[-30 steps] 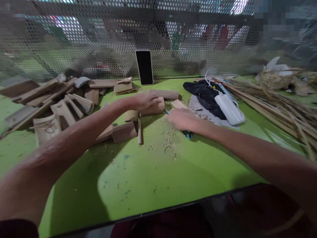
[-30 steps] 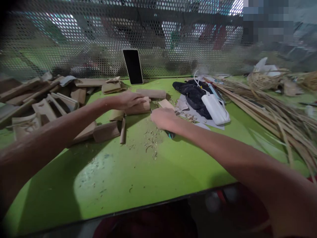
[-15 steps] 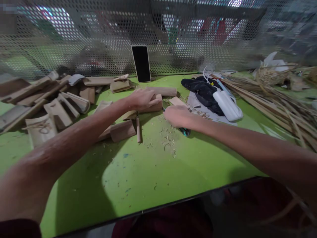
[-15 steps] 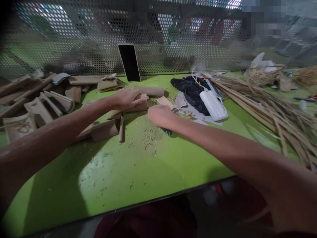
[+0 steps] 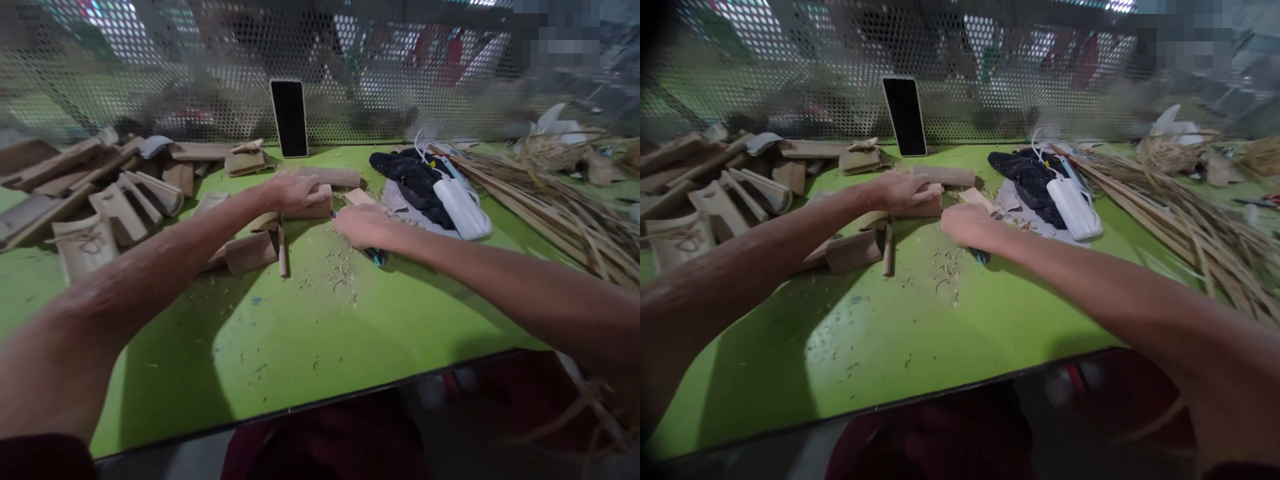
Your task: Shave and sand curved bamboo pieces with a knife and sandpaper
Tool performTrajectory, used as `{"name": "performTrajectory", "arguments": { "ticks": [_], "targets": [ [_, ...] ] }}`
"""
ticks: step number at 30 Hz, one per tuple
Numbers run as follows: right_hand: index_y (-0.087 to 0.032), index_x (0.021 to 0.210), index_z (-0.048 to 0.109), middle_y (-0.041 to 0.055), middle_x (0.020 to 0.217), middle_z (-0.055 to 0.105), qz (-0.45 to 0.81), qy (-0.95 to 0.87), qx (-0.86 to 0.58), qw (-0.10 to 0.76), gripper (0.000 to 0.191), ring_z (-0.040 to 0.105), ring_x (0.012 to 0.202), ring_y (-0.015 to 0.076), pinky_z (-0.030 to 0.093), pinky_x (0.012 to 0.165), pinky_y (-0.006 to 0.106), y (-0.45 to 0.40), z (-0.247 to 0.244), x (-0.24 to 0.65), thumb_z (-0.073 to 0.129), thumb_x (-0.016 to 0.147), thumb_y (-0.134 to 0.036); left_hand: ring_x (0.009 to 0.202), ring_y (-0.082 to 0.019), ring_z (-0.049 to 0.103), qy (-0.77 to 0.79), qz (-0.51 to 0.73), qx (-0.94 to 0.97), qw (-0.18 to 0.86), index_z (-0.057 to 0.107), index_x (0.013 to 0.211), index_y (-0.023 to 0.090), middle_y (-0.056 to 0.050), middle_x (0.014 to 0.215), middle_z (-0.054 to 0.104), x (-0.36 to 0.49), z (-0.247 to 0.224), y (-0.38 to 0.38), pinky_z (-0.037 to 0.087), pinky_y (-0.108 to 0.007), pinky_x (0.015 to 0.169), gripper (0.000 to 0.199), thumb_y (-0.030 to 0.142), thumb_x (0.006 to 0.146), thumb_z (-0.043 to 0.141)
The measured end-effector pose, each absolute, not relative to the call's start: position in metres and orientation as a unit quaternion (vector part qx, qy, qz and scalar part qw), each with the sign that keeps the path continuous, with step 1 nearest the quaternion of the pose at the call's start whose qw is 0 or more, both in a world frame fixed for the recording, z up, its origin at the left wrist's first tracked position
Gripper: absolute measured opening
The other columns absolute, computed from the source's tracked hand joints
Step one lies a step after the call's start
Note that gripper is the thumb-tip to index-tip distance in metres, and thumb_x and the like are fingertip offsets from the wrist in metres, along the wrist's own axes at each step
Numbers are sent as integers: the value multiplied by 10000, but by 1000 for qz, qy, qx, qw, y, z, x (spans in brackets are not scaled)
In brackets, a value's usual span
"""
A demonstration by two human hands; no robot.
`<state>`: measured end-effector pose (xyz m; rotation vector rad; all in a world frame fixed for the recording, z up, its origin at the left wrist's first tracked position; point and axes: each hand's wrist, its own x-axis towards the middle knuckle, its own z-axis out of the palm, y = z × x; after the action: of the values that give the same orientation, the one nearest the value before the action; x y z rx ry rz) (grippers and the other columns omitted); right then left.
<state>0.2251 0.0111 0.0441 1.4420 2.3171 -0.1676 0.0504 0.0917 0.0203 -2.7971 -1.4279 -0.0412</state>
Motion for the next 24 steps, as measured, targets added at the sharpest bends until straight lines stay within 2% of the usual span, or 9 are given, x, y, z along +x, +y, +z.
{"name": "performTrajectory", "arguments": {
  "ticks": [4,9,13,16,20,24],
  "targets": [
    [-74,1080,780,209,908,743,-7,821,523,229,334,703,880,313,523,709,374,11,42,222,687,762,-32,985,-289,645,-451,-24,-892,-13,653,1169,156,-144,1079,705,50,20,92,410,-336,809,631,640,998,288],
    [-30,1071,773,259,1004,736,-9,818,526,235,333,715,912,347,528,709,397,7,40,217,639,769,15,1077,-356,627,-429,-51,-902,14,646,1165,124,-176,1132,681,48,21,86,412,-396,902,634,638,999,315],
    [-22,1130,749,257,1026,735,11,820,520,241,373,712,886,311,511,672,362,1,42,217,558,812,14,1058,-355,636,-430,-54,-901,23,643,1162,111,-186,1135,686,48,23,80,412,-387,873,659,681,964,378],
    [-34,1083,757,231,1001,738,10,822,505,264,339,702,853,292,488,642,345,-1,47,222,578,798,5,1014,-331,643,-428,-53,-902,27,648,1182,121,-178,1136,700,48,27,75,413,-373,805,662,683,961,375],
    [-53,1046,758,227,975,733,-13,822,502,269,270,688,823,294,461,630,359,5,50,237,559,868,-93,957,-288,634,-415,-42,-908,35,663,1180,121,-169,1135,712,49,30,74,411,-371,763,715,703,970,305],
    [-49,1125,732,273,1068,714,-29,807,548,220,383,679,906,333,447,681,402,12,49,244,441,986,-255,1003,-304,647,-417,-31,-907,36,656,1219,146,-146,1130,719,49,27,82,413,-367,812,692,699,951,336]
  ]
}}
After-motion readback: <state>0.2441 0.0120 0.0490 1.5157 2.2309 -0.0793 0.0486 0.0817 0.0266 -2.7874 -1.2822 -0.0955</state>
